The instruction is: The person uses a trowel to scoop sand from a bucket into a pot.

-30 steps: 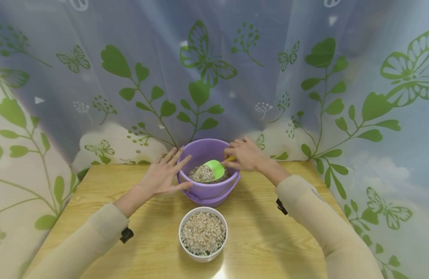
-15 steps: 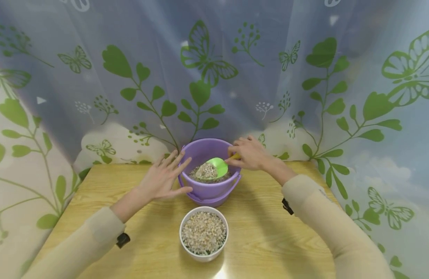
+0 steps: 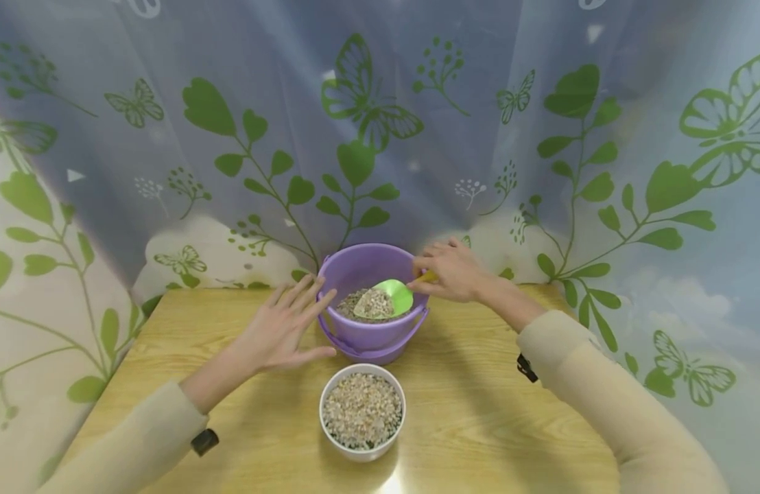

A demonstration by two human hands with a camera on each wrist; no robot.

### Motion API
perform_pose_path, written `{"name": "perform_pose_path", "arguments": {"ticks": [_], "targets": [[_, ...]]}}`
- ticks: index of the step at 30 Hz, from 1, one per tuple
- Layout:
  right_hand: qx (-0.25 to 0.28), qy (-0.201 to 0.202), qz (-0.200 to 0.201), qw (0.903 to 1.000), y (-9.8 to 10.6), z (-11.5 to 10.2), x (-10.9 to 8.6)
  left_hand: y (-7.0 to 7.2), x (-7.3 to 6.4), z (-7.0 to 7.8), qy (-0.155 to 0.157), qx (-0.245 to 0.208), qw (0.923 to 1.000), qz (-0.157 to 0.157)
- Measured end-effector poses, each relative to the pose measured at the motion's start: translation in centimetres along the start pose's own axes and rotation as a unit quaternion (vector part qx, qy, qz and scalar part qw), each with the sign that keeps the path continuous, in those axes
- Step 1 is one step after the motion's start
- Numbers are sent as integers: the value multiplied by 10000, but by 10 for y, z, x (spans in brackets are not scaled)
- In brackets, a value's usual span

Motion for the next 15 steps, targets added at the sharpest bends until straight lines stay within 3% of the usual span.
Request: {"name": "perform_pose_path", "arguments": {"ticks": [9,15], "targets": [[-152,117,108,9998,6,-7,-11,5,-12,16,-151,292,9994,50],[-220,261,158,9993,8,-14,-17,9,-21,27,-110,147,9997,162]]}}
Point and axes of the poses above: each hand's wrist, its own x-axis towards the middle knuckle, its own y-axis out of the back of the hand, z = x × y, the point moved 7 cm from there along x, towards the middle knuckle, and after that the axes turned 15 degrees about -y, right-handed, at the moved point
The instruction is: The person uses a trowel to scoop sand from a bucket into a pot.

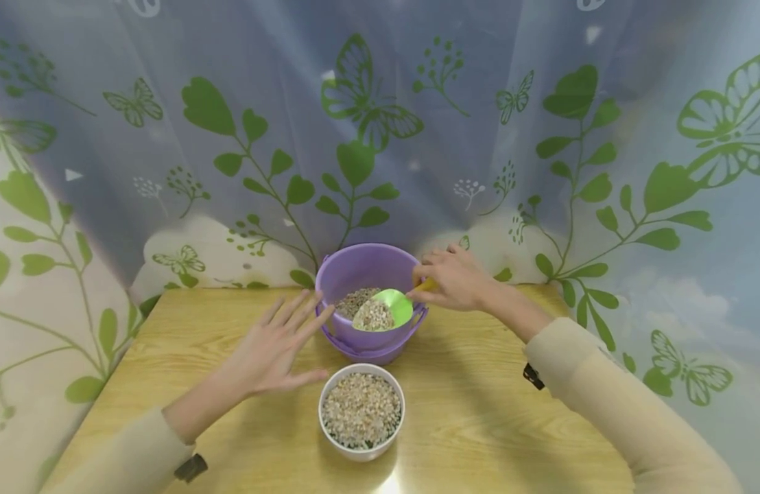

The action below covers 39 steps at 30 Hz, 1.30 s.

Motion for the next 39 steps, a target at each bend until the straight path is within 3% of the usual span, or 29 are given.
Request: {"name": "perform_pose_path", "arguments": {"ticks": [9,19,26,32,39], "targets": [[30,102,138,9998,11,-4,-9,0,-14,20,-181,-56,9997,-176],[73,317,396,9987,13,-12,-28,-8,-20,39,-376,-276,9984,-309],[151,490,436,9977,10,-22,-38,-18,-27,45,-519,-158,9982,-245],[206,662,514,9963,6,-30,-45,-29,-30,51,-502,-389,9972,-401],[191,859,719,9935,3,-36,-50,-31,-29,54,-524,-332,9976,-320]]}}
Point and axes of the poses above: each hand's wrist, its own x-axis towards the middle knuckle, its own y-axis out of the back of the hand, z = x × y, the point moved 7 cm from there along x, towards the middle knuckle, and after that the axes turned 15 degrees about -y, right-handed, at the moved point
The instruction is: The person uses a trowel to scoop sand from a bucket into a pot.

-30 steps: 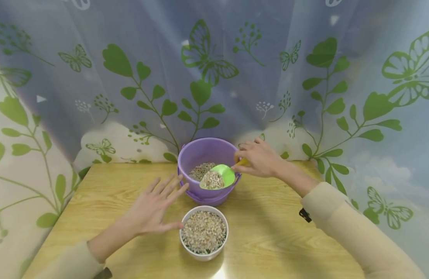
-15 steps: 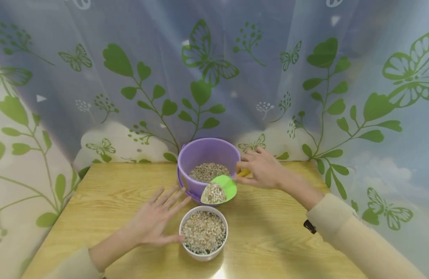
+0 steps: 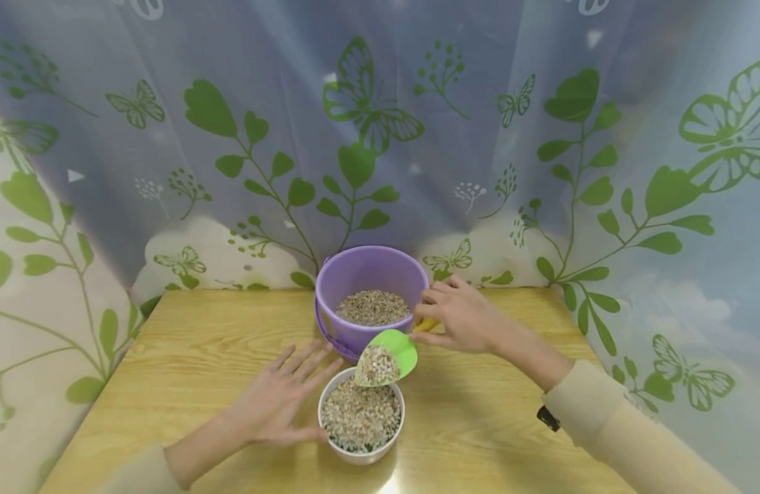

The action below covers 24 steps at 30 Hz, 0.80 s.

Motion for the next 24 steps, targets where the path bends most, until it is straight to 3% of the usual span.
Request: {"name": "perform_pose_path", "arguments": {"ticks": [24], "targets": [[-388,833,148,9957,-18,-25,-2,-3,3,4,-82,88,9999,-59]]}}
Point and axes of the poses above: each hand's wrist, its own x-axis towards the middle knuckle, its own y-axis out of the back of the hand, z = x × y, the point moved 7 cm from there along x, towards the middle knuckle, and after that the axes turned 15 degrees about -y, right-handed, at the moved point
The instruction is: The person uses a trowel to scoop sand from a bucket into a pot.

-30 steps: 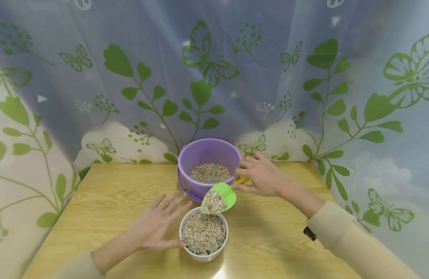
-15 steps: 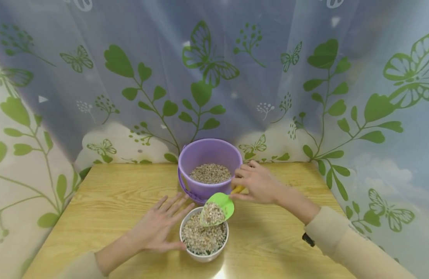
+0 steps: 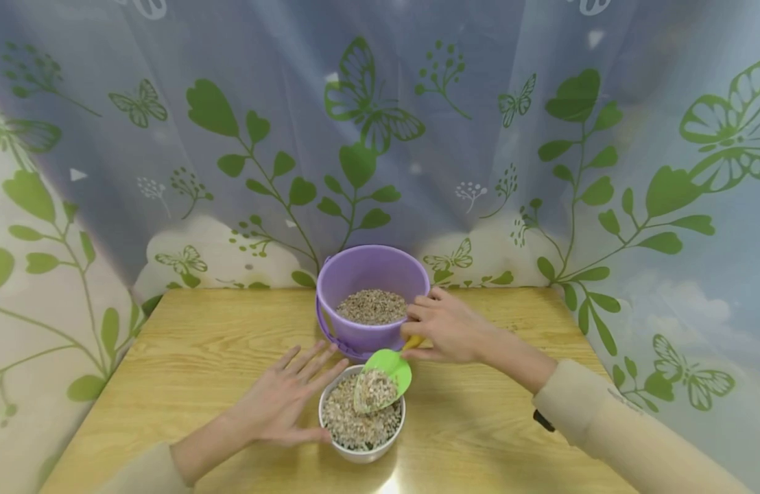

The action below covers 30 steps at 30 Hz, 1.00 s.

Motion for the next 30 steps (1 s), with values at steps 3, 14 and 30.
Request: {"name": "perform_pose_path", "arguments": {"ticks": [3,14,30], "targets": [[-1,84,30,10000,0,-2,3,0,0,0,3,-26,10000,-47],[-261,401,-109,9988,-2,-7,9,-1,1,0,-6,9,10000,-44],[-274,770,-57,9966,-5,-12,15,-2,1,0,23,-56,9999,-81]]}}
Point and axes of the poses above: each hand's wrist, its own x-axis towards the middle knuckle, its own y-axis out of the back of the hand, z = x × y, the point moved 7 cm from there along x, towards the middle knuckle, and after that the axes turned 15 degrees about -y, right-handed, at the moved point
